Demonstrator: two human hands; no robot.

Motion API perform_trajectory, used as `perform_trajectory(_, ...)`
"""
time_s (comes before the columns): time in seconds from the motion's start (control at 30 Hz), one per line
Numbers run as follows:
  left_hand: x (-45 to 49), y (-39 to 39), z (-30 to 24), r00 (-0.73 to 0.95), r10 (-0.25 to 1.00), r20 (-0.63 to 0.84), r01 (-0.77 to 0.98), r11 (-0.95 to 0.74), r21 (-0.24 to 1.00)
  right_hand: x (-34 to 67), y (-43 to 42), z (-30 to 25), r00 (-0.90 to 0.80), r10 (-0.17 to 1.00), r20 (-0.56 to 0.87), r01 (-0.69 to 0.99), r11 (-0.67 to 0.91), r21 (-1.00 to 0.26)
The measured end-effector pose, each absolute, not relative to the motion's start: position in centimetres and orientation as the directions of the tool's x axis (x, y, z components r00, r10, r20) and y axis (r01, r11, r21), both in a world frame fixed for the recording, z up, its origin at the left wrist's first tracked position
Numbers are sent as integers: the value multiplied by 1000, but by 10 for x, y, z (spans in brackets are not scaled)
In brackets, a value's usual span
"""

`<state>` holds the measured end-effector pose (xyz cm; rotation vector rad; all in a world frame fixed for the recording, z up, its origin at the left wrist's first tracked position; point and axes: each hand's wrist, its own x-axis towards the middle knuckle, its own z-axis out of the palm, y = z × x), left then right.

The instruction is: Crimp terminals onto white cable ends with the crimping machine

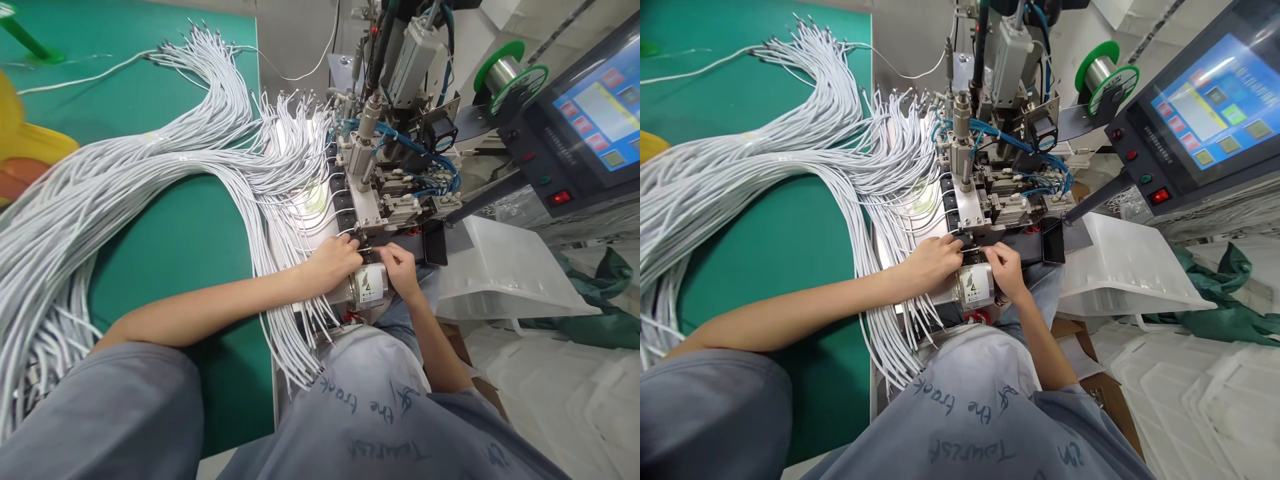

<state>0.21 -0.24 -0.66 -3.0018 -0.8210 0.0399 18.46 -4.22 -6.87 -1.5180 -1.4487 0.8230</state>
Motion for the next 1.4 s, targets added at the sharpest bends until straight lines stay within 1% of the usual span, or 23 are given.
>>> perform_trajectory(0.07,2,-1,-5,859,511,-40,509,-860,-37,185,-36,-76,239,971,-13,274,-81,-958)
perform_trajectory(0.1,2,-1,-4,859,510,-52,508,-860,-39,185,-33,-79,251,963,-95,191,-146,-971)
perform_trajectory(0.17,2,0,-2,859,507,-67,505,-862,-43,183,-27,-85,180,958,-223,72,-239,-968)
perform_trajectory(0.23,2,-1,-1,861,505,-63,503,-863,-48,181,-22,-88,117,963,-244,28,-248,-968)
perform_trajectory(0.33,1,-1,0,858,511,-56,509,-859,-51,182,-21,-87,144,974,-177,81,-190,-978)
perform_trajectory(0.4,1,-1,0,846,531,-55,528,-847,-58,184,-28,-80,219,969,-118,145,-152,-978)
perform_trajectory(0.47,0,0,-1,817,575,-49,570,-818,-79,182,-44,-69,331,944,-9,241,-94,-966)
perform_trajectory(0.53,0,3,-3,765,642,-43,636,-764,-108,174,-67,-57,398,910,117,366,-41,-930)
perform_trajectory(0.57,0,4,-4,736,675,-47,668,-735,-114,167,-79,-52,380,916,130,403,-38,-914)
perform_trajectory(0.6,-1,6,-5,710,702,-56,694,-712,-109,158,-91,-48,322,941,105,424,-44,-904)
perform_trajectory(0.67,-1,8,-6,676,732,-81,728,-681,-81,140,-111,-45,117,993,2,446,-51,-894)
perform_trajectory(0.73,0,9,-4,674,732,-93,732,-680,-42,123,-121,-48,-16,996,-84,478,-66,-876)
perform_trajectory(0.83,3,2,0,731,681,-52,682,-730,31,109,-123,-54,-41,993,-107,552,-67,-831)
perform_trajectory(0.93,5,-14,6,832,554,31,548,-829,112,105,-120,-56,-45,996,-79,634,-32,-773)
perform_trajectory(1.07,7,-35,7,902,403,154,384,-913,140,99,-120,-63,-63,995,-74,692,-10,-722)
perform_trajectory(1.2,6,-44,5,923,274,271,230,-956,183,100,-123,-75,53,999,-4,663,-38,-747)
perform_trajectory(1.27,6,-44,5,926,226,303,168,-964,204,107,-122,-76,79,997,16,632,-38,-774)
perform_trajectory(1.33,6,-43,6,923,222,315,150,-960,238,115,-119,-69,50,998,26,580,-7,-815)
perform_trajectory(1.4,6,-40,5,907,264,328,164,-939,301,125,-112,-56,-7,1000,16,525,17,-851)
